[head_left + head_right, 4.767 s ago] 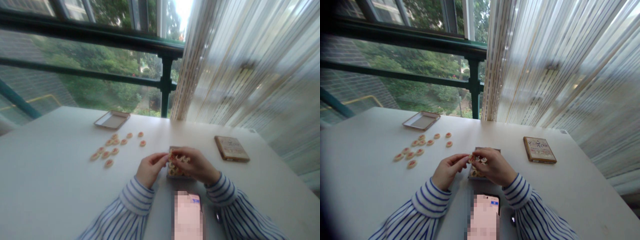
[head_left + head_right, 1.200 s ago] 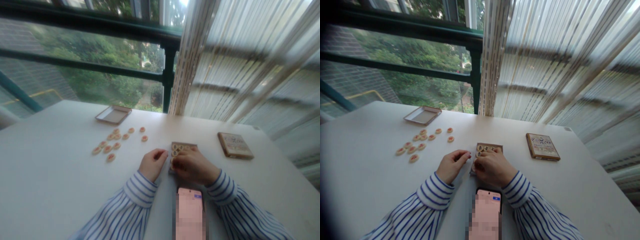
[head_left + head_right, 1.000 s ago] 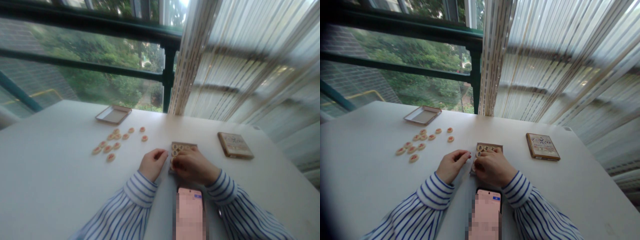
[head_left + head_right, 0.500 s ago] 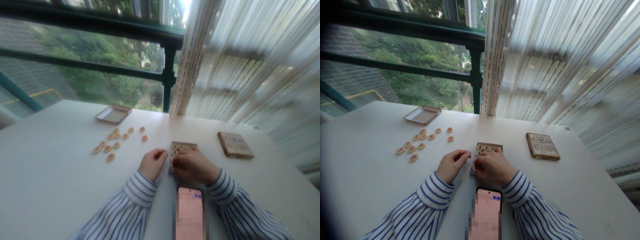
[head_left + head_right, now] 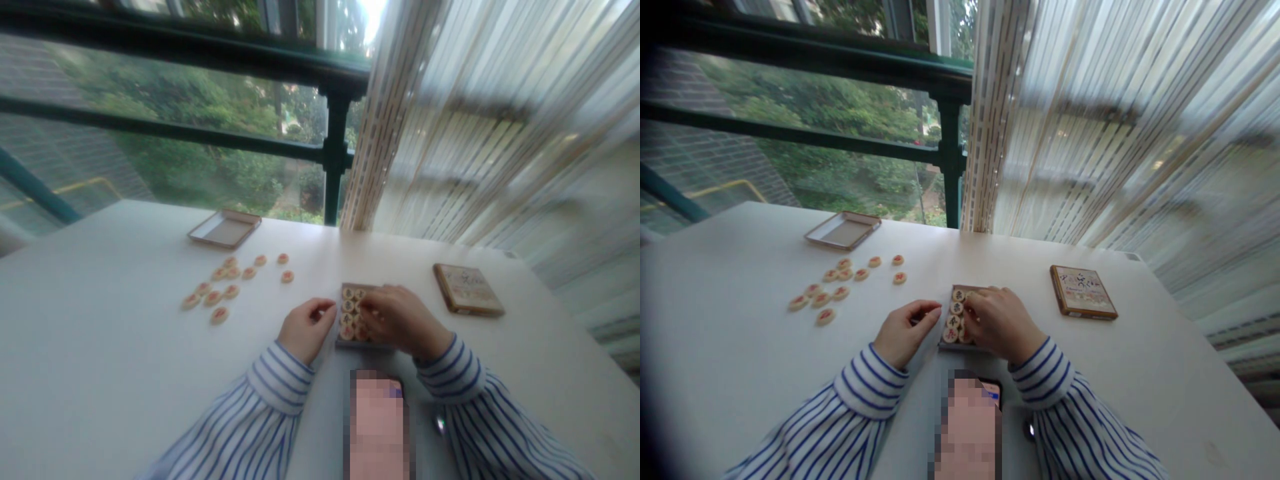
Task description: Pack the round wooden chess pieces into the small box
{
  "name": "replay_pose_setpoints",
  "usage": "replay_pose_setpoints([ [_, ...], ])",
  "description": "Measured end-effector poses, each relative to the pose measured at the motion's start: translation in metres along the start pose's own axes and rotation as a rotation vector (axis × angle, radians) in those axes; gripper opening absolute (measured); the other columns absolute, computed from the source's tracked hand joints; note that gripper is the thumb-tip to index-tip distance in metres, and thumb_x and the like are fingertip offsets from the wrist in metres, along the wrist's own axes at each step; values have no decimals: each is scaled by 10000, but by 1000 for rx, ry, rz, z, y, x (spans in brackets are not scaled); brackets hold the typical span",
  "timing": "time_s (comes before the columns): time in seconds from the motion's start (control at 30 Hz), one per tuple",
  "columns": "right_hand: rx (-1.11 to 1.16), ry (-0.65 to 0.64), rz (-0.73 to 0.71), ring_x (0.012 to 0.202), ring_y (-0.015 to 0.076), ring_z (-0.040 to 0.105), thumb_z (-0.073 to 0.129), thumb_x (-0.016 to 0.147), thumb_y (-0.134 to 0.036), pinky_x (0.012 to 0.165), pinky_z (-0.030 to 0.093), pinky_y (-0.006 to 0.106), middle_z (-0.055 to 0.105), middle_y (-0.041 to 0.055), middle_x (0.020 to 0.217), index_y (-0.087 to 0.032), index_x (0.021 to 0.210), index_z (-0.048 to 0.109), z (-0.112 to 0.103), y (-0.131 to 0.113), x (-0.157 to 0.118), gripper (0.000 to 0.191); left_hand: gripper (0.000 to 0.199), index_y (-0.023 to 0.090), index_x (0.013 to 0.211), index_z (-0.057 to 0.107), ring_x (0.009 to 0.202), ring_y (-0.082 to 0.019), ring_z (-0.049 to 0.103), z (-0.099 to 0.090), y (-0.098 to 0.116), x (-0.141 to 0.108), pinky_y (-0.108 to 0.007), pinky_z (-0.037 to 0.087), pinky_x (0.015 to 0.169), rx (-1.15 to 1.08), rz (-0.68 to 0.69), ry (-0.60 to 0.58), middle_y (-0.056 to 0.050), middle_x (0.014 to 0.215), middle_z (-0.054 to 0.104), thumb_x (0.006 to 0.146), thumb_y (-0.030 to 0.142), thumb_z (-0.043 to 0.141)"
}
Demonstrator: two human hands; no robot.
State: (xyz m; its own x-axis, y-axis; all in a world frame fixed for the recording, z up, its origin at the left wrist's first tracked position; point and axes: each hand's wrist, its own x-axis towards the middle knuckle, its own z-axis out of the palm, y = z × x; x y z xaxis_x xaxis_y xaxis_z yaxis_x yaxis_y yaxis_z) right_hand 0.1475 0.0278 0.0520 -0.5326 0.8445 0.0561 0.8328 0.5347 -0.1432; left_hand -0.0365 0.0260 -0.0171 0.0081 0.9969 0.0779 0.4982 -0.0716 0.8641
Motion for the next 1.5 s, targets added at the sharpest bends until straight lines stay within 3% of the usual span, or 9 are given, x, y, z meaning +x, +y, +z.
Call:
replay_pose_setpoints([
  [0.17, -141, 15, 227, 695, 158, 558, 351, 851, -348, 603, 323, 262, 630, 34, 742, -216, 868, 590, -6, 15, -4, 273, 354, 162, 928, 648, 655, -154, 603, 2, 2, -2, -264, 470, 607, 73, 4, -17, -46, 765, 684, 718, 416, 520],
  [0.47, -205, -91, 453, 808, 222, 589, 309, 852, -441, 633, 374, 302, 645, 82, 835, -210, 1096, 499, -5, 36, -8, 386, 355, 199, 976, 647, 680, -153, 625, 3, -2, -3, -255, 484, 634, 107, 46, -70, -26, 764, 696, 748, 421, 488],
  [0.9, -174, -230, 371, 825, 209, 585, 309, 859, -321, 655, 365, 294, 632, 115, 878, -167, 948, 542, 5, 42, -6, 293, 361, 198, 997, 650, 709, -164, 631, 3, -3, -4, -259, 489, 640, 112, 65, -115, -42, 815, 702, 755, 400, 474],
  [1.5, -158, -228, 341, 796, 195, 585, 350, 839, -287, 621, 355, 275, 634, 99, 852, -157, 920, 546, 7, 44, -6, 249, 356, 211, 1002, 651, 710, -167, 621, 3, -3, -3, -260, 479, 630, 125, 62, -123, -42, 789, 698, 744, 392, 485],
])
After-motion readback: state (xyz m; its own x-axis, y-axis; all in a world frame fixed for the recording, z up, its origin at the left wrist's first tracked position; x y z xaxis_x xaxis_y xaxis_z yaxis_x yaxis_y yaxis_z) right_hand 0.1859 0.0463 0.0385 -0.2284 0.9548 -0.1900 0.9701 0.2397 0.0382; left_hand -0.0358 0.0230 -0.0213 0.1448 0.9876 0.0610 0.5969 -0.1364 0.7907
